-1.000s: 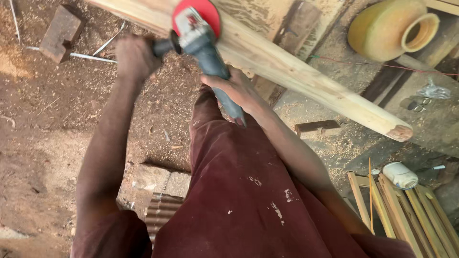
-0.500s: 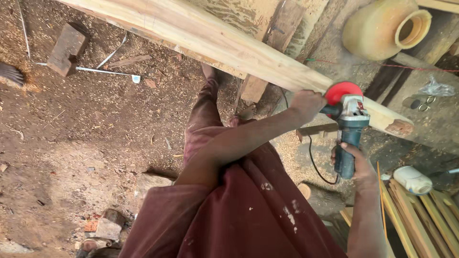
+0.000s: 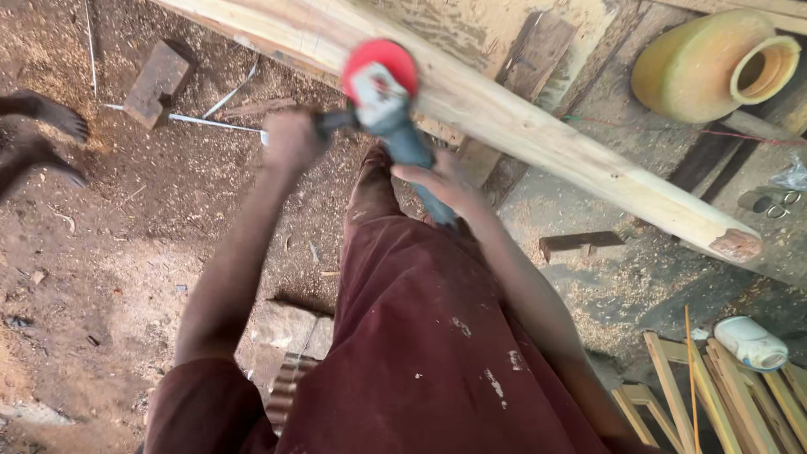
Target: The person uses an angle grinder with a sanding disc to smooth a long wooden beam resting on supports. The person moves the tool back and forth along the beam's length, generating sawdust.
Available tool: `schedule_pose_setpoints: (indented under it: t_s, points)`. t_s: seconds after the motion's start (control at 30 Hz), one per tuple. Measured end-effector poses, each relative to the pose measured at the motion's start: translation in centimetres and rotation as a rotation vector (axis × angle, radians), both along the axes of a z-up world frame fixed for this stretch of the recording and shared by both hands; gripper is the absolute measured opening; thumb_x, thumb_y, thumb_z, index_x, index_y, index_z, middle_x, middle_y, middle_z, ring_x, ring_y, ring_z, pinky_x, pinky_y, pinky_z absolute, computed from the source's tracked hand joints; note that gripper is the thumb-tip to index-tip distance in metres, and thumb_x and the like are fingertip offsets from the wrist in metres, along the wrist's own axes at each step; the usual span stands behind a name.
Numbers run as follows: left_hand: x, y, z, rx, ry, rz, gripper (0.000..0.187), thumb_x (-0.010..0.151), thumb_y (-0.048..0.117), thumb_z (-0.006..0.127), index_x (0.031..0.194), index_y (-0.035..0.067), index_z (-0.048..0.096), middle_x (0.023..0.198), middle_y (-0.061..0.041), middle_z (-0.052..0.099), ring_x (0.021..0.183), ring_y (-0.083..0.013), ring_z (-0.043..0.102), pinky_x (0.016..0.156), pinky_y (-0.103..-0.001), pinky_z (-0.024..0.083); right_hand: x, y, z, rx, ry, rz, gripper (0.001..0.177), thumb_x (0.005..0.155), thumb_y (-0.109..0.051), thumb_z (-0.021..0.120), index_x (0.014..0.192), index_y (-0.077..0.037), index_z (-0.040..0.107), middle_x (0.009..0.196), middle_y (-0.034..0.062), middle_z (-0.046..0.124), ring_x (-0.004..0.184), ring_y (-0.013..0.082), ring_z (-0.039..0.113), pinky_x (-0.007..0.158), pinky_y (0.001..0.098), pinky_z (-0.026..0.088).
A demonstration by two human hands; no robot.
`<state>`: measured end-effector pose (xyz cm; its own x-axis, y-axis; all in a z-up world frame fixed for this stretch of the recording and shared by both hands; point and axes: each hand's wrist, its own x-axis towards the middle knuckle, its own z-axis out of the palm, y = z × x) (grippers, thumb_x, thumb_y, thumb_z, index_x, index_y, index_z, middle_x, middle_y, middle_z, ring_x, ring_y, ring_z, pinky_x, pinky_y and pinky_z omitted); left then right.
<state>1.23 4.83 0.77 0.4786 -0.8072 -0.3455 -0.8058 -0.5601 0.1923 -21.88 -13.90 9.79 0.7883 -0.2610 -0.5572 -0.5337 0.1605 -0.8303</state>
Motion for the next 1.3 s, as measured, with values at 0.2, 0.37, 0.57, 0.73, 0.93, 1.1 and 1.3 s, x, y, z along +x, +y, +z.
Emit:
schedule_pose_setpoints:
  t_s: [0.2,0.37,0.57,0.73,0.93,1.1,1.3]
  points:
    - [-0.9,0.6,-0.6,-0.182,0.103,-0.010,0.005,0.090,0.017,0.069,0.091,0.013,0.072,0.072,-0.006,0.069,0.052,-0.0156,0.063,0.052,-0.032,0.055,-2.5,1.1,0.3,-0.186,0.169,0.026,0.065,0.080,-0.055,0.080,0.116,-0.003,0.070,0.096,0.0074,0.075,0.087,0.0204,0.073,0.079,0.0346,0.057]
    - [-13.6,-8.3,1.8,-0.240,0.282,-0.252,0.011,0.090,0.016,0.066,0.095,0.010,0.074,0.076,-0.008,0.072,0.062,-0.0203,0.071,0.099,-0.047,0.053,-16.9,-0.7,2.7,0.131,0.236,-0.374,0.053,0.080,-0.033,0.083,0.120,-0.002,0.066,0.083,0.0042,0.068,0.063,0.0136,0.065,0.055,0.0296,0.055]
    - [-26.2,-19.4,4.9,0.017,0.449,-0.491,0.016,0.092,0.020,0.062,0.097,0.010,0.073,0.088,-0.006,0.072,0.077,-0.0173,0.072,0.066,-0.036,0.060,-30.0,-3.9,5.6,0.156,0.446,-0.681,0.045,0.079,-0.025,0.079,0.113,-0.001,0.062,0.075,0.0084,0.067,0.058,0.0184,0.065,0.052,0.0332,0.055]
    - [-26.1,-18.7,4.8,-0.155,0.398,-0.468,0.015,0.090,0.025,0.066,0.096,0.014,0.074,0.091,-0.008,0.074,0.082,-0.0228,0.073,0.073,-0.039,0.059,-28.9,-4.6,5.1,0.240,0.408,-0.724,0.042,0.080,-0.023,0.077,0.112,-0.002,0.061,0.073,0.0098,0.068,0.057,0.0196,0.066,0.052,0.0345,0.056]
    - [-8.9,-9.9,2.5,0.065,0.230,-0.161,0.014,0.082,0.025,0.067,0.080,0.012,0.073,0.074,-0.010,0.068,0.064,-0.0250,0.070,0.060,-0.041,0.058,-11.1,-2.4,3.7,0.249,0.303,-0.310,0.057,0.080,-0.037,0.080,0.120,0.001,0.063,0.071,0.0083,0.064,0.052,0.0180,0.063,0.044,0.0305,0.050]
    - [7.3,-3.2,1.5,0.337,0.096,-0.087,0.026,0.097,0.033,0.063,0.100,0.009,0.074,0.071,-0.006,0.059,0.052,-0.0103,0.051,0.050,-0.030,0.048,3.8,0.6,1.9,0.145,0.226,-0.090,0.070,0.079,-0.055,0.074,0.127,-0.005,0.065,0.086,0.0077,0.072,0.066,0.0205,0.072,0.060,0.0331,0.062]
    - [2.3,-6.4,2.3,0.364,0.285,-0.053,0.023,0.091,0.019,0.066,0.113,0.023,0.071,0.069,-0.007,0.058,0.051,-0.0136,0.050,0.047,-0.031,0.052,-1.0,-0.6,4.0,0.062,-0.234,-0.164,0.069,0.098,-0.052,0.077,0.138,-0.001,0.053,0.109,0.0080,0.070,0.090,0.0197,0.073,0.073,0.0310,0.062]
